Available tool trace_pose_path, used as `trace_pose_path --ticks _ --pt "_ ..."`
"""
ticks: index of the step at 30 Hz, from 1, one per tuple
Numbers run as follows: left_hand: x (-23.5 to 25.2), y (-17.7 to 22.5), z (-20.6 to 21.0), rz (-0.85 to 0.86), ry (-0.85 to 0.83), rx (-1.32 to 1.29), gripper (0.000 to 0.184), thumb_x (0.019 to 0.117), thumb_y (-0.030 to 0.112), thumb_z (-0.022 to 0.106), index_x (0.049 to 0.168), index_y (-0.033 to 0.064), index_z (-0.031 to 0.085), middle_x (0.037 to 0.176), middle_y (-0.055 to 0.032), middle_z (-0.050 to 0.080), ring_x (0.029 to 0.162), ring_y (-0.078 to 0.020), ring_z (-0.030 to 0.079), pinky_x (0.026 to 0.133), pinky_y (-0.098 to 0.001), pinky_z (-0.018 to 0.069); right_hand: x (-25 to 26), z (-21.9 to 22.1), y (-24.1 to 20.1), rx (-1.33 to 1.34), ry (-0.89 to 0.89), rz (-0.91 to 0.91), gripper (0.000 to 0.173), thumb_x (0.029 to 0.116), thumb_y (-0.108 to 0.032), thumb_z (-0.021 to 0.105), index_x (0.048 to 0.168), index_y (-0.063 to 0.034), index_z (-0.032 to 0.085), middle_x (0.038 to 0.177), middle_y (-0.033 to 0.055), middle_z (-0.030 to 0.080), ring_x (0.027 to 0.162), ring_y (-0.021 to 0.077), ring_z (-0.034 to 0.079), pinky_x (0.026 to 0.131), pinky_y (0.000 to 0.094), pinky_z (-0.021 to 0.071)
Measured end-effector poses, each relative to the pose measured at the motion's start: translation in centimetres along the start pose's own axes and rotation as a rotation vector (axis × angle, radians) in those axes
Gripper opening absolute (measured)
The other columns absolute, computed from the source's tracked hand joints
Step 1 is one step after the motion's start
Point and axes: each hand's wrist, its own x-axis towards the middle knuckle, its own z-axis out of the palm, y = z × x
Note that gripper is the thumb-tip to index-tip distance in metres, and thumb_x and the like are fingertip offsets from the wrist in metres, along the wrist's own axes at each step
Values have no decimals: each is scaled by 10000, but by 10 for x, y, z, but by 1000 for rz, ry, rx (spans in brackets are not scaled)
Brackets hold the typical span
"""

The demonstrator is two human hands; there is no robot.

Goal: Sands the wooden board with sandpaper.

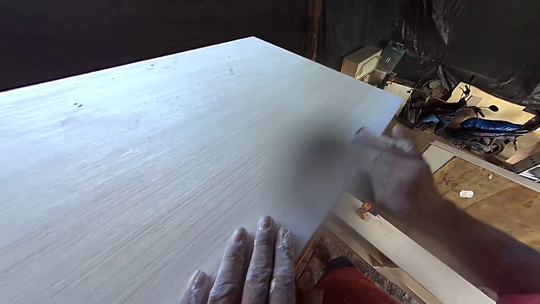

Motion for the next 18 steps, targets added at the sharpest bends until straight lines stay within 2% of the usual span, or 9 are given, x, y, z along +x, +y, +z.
trace_pose_path --ticks 2,5,7,8,10,12,15,16,18 --pt "0 0 4 7 43 30 741 971 628 499 1483 95 545 1535 -121 524 1421 -366 484 1142 -575 322 8 -1 6 -47 -61 88 450 945 -5 467 1337 -72 676 1389 96 658 1406 334 514 1190 682 263" --pt "1 0 6 6 75 44 710 973 616 498 1469 112 561 1520 -113 543 1413 -362 495 1123 -577 339 5 -7 -27 -22 -46 -12 424 936 -37 481 1305 -57 689 1395 88 653 1436 317 482 1219 642 263" --pt "0 -1 8 16 87 68 695 970 617 499 1472 141 566 1516 -93 552 1409 -345 503 1121 -571 344 10 -6 -18 -50 -87 1 438 953 -28 478 1335 -93 683 1400 62 654 1430 310 491 1199 661 270" --pt "-1 -2 9 25 97 78 686 967 612 505 1469 149 573 1510 -88 559 1402 -344 512 1112 -573 357 12 -5 -12 -74 -117 39 465 938 1 481 1353 -85 670 1416 64 644 1440 325 476 1195 688 251" --pt "-1 -3 10 30 115 81 676 971 604 503 1468 152 575 1510 -86 559 1400 -344 513 1099 -575 373 14 -13 -26 -104 -134 25 455 918 5 490 1331 -47 672 1414 87 642 1456 330 451 1218 675 223" --pt "-1 -3 10 35 117 78 679 963 596 507 1470 150 573 1507 -90 563 1397 -346 516 1090 -585 374 9 -18 -38 -91 -122 -50 425 929 -7 503 1304 -70 693 1394 71 658 1446 297 472 1223 641 250" --pt "-2 -3 11 50 119 75 707 957 609 511 1480 137 562 1508 -93 561 1397 -351 515 1096 -601 367 13 -12 -12 -101 -153 59 465 934 21 486 1354 -66 666 1400 82 653 1434 339 480 1196 692 241" --pt "-2 -3 11 51 128 72 701 955 608 511 1470 137 573 1503 -86 567 1397 -348 517 1097 -597 371 12 -14 -16 -104 -153 74 464 930 15 478 1353 -43 658 1412 101 641 1439 348 470 1197 693 242" --pt "0 -4 10 49 131 62 698 951 612 512 1454 134 587 1498 -81 573 1400 -343 514 1098 -581 374 4 -17 -43 -67 -97 -27 422 934 -28 471 1302 -25 679 1404 116 641 1439 317 476 1219 635 271"
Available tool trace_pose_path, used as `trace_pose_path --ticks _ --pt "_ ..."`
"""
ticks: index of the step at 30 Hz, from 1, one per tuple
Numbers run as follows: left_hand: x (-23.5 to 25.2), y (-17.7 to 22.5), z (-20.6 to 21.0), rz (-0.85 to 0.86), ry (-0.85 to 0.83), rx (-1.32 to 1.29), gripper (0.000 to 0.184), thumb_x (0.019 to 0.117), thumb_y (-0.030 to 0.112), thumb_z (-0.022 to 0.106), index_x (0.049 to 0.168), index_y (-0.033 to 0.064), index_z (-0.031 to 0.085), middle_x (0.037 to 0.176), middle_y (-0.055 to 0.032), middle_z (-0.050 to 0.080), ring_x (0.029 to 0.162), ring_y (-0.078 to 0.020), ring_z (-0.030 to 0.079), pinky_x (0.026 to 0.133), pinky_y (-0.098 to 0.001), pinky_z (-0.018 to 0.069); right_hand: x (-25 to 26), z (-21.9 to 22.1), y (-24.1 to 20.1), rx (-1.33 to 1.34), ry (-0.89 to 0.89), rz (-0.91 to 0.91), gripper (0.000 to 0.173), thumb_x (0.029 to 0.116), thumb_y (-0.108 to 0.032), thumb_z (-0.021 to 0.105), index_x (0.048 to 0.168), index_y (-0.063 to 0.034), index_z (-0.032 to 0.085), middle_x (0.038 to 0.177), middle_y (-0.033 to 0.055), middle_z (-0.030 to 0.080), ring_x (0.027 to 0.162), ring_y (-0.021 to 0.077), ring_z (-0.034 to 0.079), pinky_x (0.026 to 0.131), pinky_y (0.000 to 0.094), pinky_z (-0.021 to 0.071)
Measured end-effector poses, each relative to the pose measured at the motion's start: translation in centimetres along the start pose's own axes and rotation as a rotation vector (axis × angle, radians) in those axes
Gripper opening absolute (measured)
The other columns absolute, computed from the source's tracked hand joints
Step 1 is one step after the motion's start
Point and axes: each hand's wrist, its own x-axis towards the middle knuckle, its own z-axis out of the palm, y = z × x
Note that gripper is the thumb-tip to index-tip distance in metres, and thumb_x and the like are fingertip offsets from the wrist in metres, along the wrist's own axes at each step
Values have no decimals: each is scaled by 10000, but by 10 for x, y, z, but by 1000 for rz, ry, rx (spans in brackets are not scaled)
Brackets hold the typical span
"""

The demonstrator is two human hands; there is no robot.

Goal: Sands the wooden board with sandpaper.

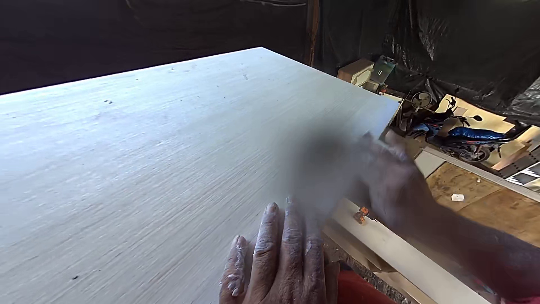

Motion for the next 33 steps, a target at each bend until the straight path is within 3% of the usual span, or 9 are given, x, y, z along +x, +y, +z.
trace_pose_path --ticks 3,6,12,16,18,20,22,28,33 --pt "1 -1 0 15 -10 7 707 952 614 508 1464 132 576 1496 -83 574 1398 -346 516 1097 -584 382 2 11 36 -13 4 22 401 981 -55 465 1298 -96 707 1372 93 670 1393 310 534 1196 640 299" --pt "-1 -2 -3 27 -27 22 718 941 638 518 1469 153 573 1510 -69 562 1405 -332 510 1110 -574 371 16 3 120 -124 -92 418 453 986 -18 437 1370 -110 658 1422 138 627 1427 408 465 1163 754 200" --pt "18 12 -12 -4 -192 -35 764 969 614 500 1528 94 488 1594 -108 452 1472 -379 410 1155 -652 258 -5 -26 115 101 401 412 460 1050 -89 362 1448 -104 593 1479 115 579 1434 267 485 1201 441 384" --pt "71 54 17 -21 -101 -11 774 863 584 663 1423 56 585 1490 -189 551 1353 -413 541 1064 -692 364 -11 19 131 363 537 411 429 1031 -74 403 1401 -38 617 1413 110 630 1342 160 576 1154 333 448" --pt "97 79 35 120 -17 -90 678 867 509 699 1382 74 628 1416 -172 615 1303 -362 590 1014 -598 455 -12 41 139 507 607 415 402 1004 -34 435 1348 20 636 1351 131 664 1274 155 625 1111 320 489" --pt "110 108 44 370 7 -383 471 965 339 650 1399 159 632 1392 -48 657 1331 -228 586 1117 -476 443 -13 54 149 627 671 455 379 996 -13 458 1326 58 629 1341 143 668 1267 188 634 1108 355 507" --pt "119 133 43 488 -24 -517 389 1035 262 538 1412 198 611 1411 -17 647 1366 -208 561 1157 -487 397 -19 62 164 669 722 505 358 1010 -27 482 1327 68 617 1357 142 656 1282 206 621 1116 385 499" --pt "139 89 41 -68 -80 49 715 963 653 472 1463 153 576 1635 -132 378 1502 -378 352 1143 -675 317 -39 86 207 719 726 587 347 987 -56 524 1288 78 634 1296 174 669 1234 222 635 1084 405 504" --pt "129 95 47 -100 -23 26 575 978 624 467 1376 256 658 1605 -63 443 1485 -315 405 1149 -601 355 -40 97 212 773 657 569 340 1010 -59 519 1309 43 644 1288 148 688 1207 228 664 1056 401 538"
